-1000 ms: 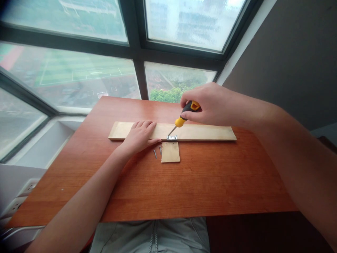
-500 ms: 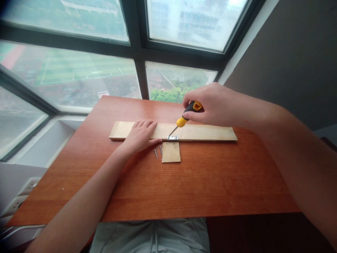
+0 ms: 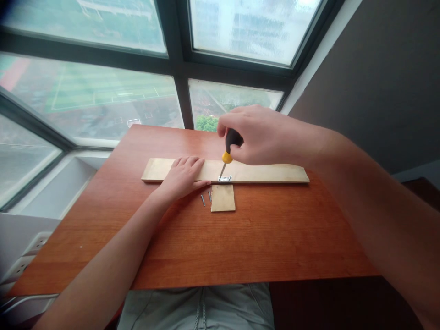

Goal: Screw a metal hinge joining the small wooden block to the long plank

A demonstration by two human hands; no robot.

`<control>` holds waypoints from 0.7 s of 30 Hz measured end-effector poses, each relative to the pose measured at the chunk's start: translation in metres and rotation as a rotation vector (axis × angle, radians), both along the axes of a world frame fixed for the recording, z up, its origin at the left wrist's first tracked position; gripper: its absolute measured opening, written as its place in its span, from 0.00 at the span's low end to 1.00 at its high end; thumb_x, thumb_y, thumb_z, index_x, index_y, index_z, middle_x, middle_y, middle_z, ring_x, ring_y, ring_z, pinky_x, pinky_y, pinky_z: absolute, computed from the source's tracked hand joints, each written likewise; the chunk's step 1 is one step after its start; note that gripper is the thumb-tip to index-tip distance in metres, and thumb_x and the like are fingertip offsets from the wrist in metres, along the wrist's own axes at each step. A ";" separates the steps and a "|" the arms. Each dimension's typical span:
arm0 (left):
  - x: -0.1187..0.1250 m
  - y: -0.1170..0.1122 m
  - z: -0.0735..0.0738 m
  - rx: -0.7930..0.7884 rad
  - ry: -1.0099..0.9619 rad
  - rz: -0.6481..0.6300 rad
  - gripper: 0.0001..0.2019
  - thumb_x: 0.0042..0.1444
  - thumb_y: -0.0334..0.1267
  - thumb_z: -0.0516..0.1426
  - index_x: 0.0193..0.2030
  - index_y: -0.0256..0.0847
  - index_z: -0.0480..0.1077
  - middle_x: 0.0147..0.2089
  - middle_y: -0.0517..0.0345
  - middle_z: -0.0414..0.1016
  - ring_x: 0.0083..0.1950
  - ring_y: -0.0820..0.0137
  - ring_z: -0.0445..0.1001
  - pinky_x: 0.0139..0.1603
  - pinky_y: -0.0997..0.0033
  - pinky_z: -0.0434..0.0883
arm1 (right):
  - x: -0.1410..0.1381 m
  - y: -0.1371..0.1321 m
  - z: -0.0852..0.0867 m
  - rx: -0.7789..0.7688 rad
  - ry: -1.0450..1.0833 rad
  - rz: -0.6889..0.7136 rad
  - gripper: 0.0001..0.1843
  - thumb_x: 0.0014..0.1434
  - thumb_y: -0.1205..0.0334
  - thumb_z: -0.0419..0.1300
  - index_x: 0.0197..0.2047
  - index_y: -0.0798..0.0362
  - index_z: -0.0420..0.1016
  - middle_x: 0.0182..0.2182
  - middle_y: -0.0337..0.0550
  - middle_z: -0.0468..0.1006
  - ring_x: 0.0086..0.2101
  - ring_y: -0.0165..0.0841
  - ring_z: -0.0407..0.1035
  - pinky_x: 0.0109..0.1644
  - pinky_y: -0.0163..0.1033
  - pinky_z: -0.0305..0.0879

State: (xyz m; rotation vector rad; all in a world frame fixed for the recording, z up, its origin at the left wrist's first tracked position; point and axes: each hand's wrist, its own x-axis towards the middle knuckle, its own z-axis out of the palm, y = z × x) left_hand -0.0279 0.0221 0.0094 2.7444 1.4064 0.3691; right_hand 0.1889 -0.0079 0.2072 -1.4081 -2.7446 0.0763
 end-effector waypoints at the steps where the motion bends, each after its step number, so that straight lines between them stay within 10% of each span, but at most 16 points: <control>1: 0.000 0.000 -0.001 -0.002 0.000 0.001 0.30 0.56 0.59 0.56 0.58 0.41 0.62 0.58 0.42 0.67 0.58 0.52 0.64 0.61 0.53 0.56 | 0.000 0.000 0.001 -0.037 0.022 0.025 0.13 0.55 0.58 0.59 0.44 0.48 0.74 0.39 0.43 0.78 0.35 0.36 0.70 0.36 0.40 0.60; 9: 0.000 0.000 0.000 0.005 -0.001 0.004 0.30 0.55 0.60 0.56 0.57 0.41 0.63 0.57 0.43 0.68 0.57 0.51 0.65 0.60 0.53 0.56 | -0.005 0.004 -0.008 0.108 -0.010 -0.154 0.16 0.63 0.49 0.51 0.39 0.47 0.77 0.30 0.44 0.78 0.32 0.38 0.70 0.35 0.42 0.56; 16: 0.000 0.000 0.000 0.016 0.008 -0.006 0.31 0.56 0.60 0.56 0.57 0.39 0.63 0.57 0.42 0.68 0.56 0.51 0.65 0.60 0.54 0.57 | -0.006 -0.001 0.002 -0.086 0.057 0.057 0.14 0.56 0.58 0.57 0.45 0.47 0.75 0.43 0.43 0.78 0.40 0.39 0.70 0.37 0.40 0.60; 21: 0.000 0.000 -0.001 0.010 0.005 0.000 0.30 0.56 0.60 0.56 0.57 0.41 0.63 0.57 0.43 0.67 0.56 0.52 0.65 0.60 0.54 0.57 | -0.006 0.003 -0.005 0.036 0.013 -0.128 0.16 0.61 0.49 0.52 0.44 0.47 0.76 0.34 0.45 0.79 0.34 0.40 0.70 0.36 0.43 0.57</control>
